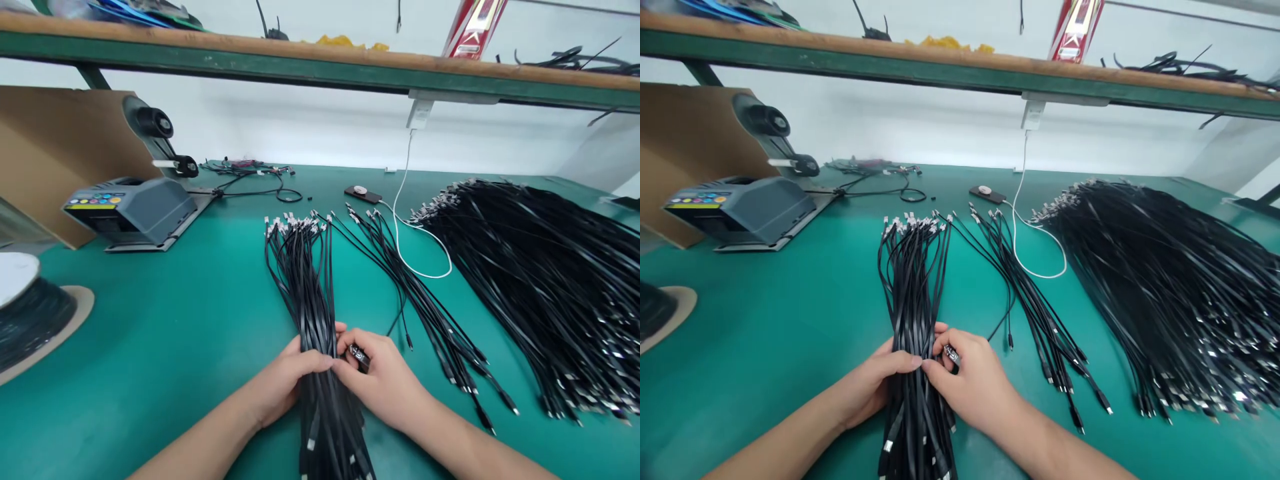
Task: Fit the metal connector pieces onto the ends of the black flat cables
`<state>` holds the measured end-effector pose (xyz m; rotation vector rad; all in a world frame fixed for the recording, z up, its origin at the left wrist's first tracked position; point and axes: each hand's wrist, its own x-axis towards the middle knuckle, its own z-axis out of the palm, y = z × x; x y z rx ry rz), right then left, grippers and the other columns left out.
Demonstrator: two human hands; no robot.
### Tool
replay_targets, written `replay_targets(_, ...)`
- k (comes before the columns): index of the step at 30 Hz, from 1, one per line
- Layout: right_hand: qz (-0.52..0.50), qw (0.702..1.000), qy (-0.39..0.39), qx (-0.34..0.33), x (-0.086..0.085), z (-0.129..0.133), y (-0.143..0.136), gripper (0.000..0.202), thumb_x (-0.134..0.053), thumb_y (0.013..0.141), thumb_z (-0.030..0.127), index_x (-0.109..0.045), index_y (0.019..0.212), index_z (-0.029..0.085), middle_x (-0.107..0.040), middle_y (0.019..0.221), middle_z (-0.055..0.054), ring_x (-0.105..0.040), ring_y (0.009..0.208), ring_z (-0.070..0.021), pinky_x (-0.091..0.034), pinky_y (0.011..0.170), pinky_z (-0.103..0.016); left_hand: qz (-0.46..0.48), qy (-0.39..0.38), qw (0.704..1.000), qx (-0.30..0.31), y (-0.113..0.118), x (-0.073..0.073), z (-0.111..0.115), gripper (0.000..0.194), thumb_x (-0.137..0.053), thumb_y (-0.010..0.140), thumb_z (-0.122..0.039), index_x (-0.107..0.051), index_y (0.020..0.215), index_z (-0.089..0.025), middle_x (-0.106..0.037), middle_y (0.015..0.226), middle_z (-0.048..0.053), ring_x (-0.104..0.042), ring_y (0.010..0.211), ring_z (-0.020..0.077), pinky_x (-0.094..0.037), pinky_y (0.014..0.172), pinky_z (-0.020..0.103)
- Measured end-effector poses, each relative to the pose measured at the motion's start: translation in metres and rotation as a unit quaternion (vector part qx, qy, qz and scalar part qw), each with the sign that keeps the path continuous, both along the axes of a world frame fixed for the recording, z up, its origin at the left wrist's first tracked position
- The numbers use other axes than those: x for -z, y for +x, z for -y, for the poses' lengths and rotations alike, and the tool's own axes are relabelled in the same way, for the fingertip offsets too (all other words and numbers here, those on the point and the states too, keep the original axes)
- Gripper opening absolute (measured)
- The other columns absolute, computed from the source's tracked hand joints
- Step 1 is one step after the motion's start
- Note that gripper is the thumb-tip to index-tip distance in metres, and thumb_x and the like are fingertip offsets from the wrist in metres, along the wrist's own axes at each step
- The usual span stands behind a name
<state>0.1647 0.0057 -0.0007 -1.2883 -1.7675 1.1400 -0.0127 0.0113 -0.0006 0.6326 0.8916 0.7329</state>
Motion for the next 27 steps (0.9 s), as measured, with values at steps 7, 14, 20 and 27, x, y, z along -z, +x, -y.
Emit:
replay_targets(7,-0.219,0.967,-0.113,0.064,0.000,-0.006,0.009,0.034,-0.068,0.084,0.050,-0.050,0.079,0.022,-0.055,0.064,0.005,-0.050,0.056,-0.0110,-0.041,0.056,-0.023,0.011,-0.009,0.998,-0.058,0.007,-0.007,0.001,0.026,-0.079,0.076,-0.021,-0.066,0.099,-0.017,-0.078,0.096,0.008,-0.073,0.098,0.0271,-0.056,0.089,0.039)
replay_targets(14,-0.284,0.946,-0.100,0.123,-0.001,-0.013,0.008,0.038,-0.064,0.088,0.054,-0.045,0.087,0.022,-0.050,0.060,0.009,-0.026,0.044,-0.0052,-0.019,0.043,-0.020,-0.026,0.032,0.999,-0.025,0.007,-0.006,0.000,0.037,-0.088,0.070,-0.021,-0.060,0.093,-0.019,-0.073,0.088,0.000,-0.073,0.080,0.0194,-0.057,0.080,0.036)
replay_targets(20,-0.193,0.976,-0.037,0.099,0.003,-0.010,0.013,0.021,-0.057,0.094,0.041,-0.048,0.097,0.022,-0.049,0.075,0.005,-0.036,0.054,-0.0083,-0.031,0.049,-0.023,-0.060,0.064,0.996,0.025,0.006,-0.003,-0.003,0.034,-0.088,0.069,-0.022,-0.061,0.089,-0.019,-0.066,0.078,-0.004,-0.069,0.074,0.0161,-0.051,0.072,0.029)
replay_targets(27,0.022,0.986,0.146,-0.075,-0.005,0.001,0.039,0.011,-0.042,0.098,0.015,-0.049,0.100,0.023,-0.050,0.091,-0.001,-0.049,0.075,-0.0140,-0.042,0.064,-0.027,0.001,0.046,0.999,0.008,0.005,-0.003,-0.002,0.035,-0.088,0.069,-0.021,-0.060,0.091,-0.019,-0.064,0.077,-0.004,-0.067,0.072,0.0152,-0.049,0.068,0.027)
